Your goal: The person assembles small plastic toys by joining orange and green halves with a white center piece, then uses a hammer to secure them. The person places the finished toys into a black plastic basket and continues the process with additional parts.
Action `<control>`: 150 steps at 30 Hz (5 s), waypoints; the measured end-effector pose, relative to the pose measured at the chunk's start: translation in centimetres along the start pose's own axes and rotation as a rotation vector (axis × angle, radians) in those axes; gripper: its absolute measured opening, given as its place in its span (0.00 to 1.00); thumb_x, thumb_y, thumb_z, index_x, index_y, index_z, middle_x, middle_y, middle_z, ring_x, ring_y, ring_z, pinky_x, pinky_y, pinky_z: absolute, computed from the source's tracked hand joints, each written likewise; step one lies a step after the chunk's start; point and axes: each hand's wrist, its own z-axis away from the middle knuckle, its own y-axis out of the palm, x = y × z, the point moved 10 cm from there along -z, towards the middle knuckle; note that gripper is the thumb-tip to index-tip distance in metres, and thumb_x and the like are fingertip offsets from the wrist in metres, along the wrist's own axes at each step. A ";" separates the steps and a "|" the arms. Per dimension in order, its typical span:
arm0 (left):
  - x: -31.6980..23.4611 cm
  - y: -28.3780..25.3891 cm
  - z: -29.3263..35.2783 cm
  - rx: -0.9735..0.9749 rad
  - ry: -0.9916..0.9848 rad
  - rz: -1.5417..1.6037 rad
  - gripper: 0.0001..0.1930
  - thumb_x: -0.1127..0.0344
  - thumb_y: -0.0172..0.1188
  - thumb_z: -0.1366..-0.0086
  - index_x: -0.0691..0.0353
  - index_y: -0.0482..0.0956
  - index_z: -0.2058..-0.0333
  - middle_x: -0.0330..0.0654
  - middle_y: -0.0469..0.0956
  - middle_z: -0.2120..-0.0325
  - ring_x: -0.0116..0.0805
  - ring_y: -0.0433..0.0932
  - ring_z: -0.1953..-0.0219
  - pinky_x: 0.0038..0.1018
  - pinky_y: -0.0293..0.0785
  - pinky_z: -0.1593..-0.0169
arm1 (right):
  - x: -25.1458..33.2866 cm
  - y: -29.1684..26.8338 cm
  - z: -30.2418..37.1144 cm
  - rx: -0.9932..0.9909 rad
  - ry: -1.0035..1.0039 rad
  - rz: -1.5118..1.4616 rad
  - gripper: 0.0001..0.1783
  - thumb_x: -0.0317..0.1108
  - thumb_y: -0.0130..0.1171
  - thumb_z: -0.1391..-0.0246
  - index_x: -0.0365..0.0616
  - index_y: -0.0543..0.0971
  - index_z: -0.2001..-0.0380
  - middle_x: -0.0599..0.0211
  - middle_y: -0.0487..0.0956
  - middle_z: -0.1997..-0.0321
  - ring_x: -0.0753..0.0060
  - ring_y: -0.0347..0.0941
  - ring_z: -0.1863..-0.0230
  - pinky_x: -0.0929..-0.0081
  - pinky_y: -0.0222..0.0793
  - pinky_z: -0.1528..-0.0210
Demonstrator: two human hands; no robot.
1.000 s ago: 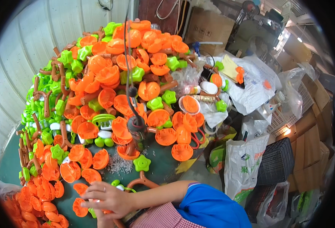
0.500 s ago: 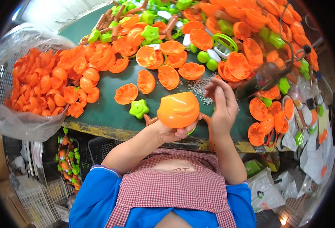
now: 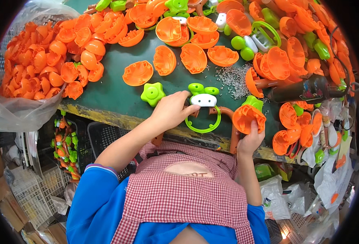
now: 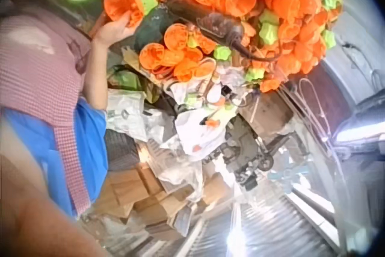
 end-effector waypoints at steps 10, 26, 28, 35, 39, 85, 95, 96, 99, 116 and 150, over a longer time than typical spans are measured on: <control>-0.5 3.6 -1.8 0.409 -0.220 0.742 0.28 0.47 0.65 0.39 0.68 0.76 0.53 0.38 0.80 0.67 0.26 0.78 0.67 0.24 0.75 0.60 | 1.1 1.1 1.0 0.246 -0.079 0.064 0.15 0.34 0.50 0.39 0.34 0.73 0.55 0.59 0.76 0.53 0.67 0.74 0.52 0.71 0.70 0.49; 0.7 3.2 -1.1 0.573 -0.315 0.852 0.37 0.41 0.62 0.40 0.70 0.71 0.45 0.43 0.76 0.54 0.31 0.74 0.55 0.28 0.70 0.53 | -3.1 11.2 9.2 0.708 0.969 -0.351 0.32 0.31 0.58 0.41 0.36 0.59 0.37 0.53 0.71 0.42 0.59 0.74 0.44 0.62 0.74 0.43; 0.7 3.4 -0.8 0.601 -0.304 0.826 0.37 0.41 0.62 0.40 0.68 0.70 0.44 0.44 0.75 0.52 0.33 0.74 0.53 0.29 0.71 0.52 | -3.7 10.7 9.5 0.787 1.009 -0.221 0.35 0.31 0.58 0.41 0.36 0.55 0.35 0.53 0.67 0.38 0.58 0.69 0.39 0.58 0.68 0.38; 0.1 3.8 -0.6 0.649 -0.211 0.740 0.34 0.42 0.61 0.38 0.61 0.70 0.42 0.44 0.76 0.52 0.32 0.75 0.53 0.27 0.74 0.58 | -4.0 9.1 9.1 0.651 0.965 0.175 0.28 0.32 0.57 0.38 0.34 0.63 0.39 0.52 0.69 0.39 0.63 0.73 0.45 0.69 0.75 0.46; 1.7 4.3 -1.1 0.604 -0.220 0.701 0.33 0.42 0.62 0.38 0.60 0.71 0.43 0.42 0.78 0.53 0.30 0.75 0.53 0.26 0.74 0.56 | 0.5 6.9 5.5 0.739 0.310 0.975 0.19 0.30 0.63 0.44 0.38 0.76 0.49 0.55 0.77 0.49 0.67 0.77 0.52 0.71 0.76 0.59; 2.5 5.4 -2.6 0.543 -0.218 0.617 0.40 0.33 0.56 0.41 0.67 0.74 0.47 0.54 0.78 0.53 0.45 0.78 0.52 0.34 0.73 0.49 | 5.4 15.3 6.1 1.055 -0.751 0.982 0.40 0.36 0.77 0.71 0.43 0.77 0.48 0.58 0.73 0.46 0.50 0.70 0.49 0.57 0.67 0.46; 2.1 5.2 -2.6 0.519 -0.184 0.539 0.44 0.30 0.53 0.41 0.70 0.71 0.45 0.59 0.75 0.50 0.51 0.74 0.47 0.36 0.68 0.43 | 4.7 14.9 6.5 0.988 -0.708 0.993 0.39 0.35 0.75 0.69 0.45 0.77 0.46 0.59 0.71 0.44 0.50 0.69 0.47 0.58 0.68 0.46; 2.2 5.0 -2.5 0.530 -0.207 0.558 0.45 0.30 0.55 0.42 0.70 0.70 0.44 0.59 0.75 0.50 0.52 0.74 0.46 0.36 0.68 0.43 | 4.6 14.8 6.5 0.985 -0.699 1.000 0.39 0.35 0.75 0.69 0.46 0.77 0.46 0.59 0.71 0.44 0.50 0.69 0.47 0.58 0.68 0.46; -0.2 3.4 -1.5 0.556 -0.006 0.727 0.47 0.35 0.68 0.51 0.70 0.67 0.43 0.58 0.75 0.50 0.52 0.75 0.48 0.36 0.70 0.44 | 4.4 14.1 6.3 0.963 -0.658 1.028 0.40 0.35 0.76 0.69 0.48 0.77 0.46 0.60 0.70 0.44 0.50 0.68 0.47 0.58 0.68 0.46; -1.5 3.2 -1.1 0.542 0.053 0.356 0.48 0.45 0.77 0.63 0.72 0.64 0.50 0.60 0.77 0.59 0.56 0.78 0.54 0.41 0.74 0.52 | 5.3 11.1 6.1 0.856 -0.886 0.945 0.35 0.43 0.78 0.70 0.38 0.80 0.56 0.60 0.77 0.55 0.56 0.76 0.55 0.58 0.75 0.50; -1.5 3.1 -1.6 0.516 0.030 0.316 0.50 0.36 0.73 0.60 0.77 0.66 0.52 0.60 0.79 0.61 0.55 0.79 0.56 0.39 0.74 0.51 | 7.2 16.1 4.1 0.895 -0.693 0.771 0.11 0.19 0.64 0.59 0.35 0.81 0.67 0.58 0.81 0.68 0.59 0.80 0.68 0.68 0.77 0.66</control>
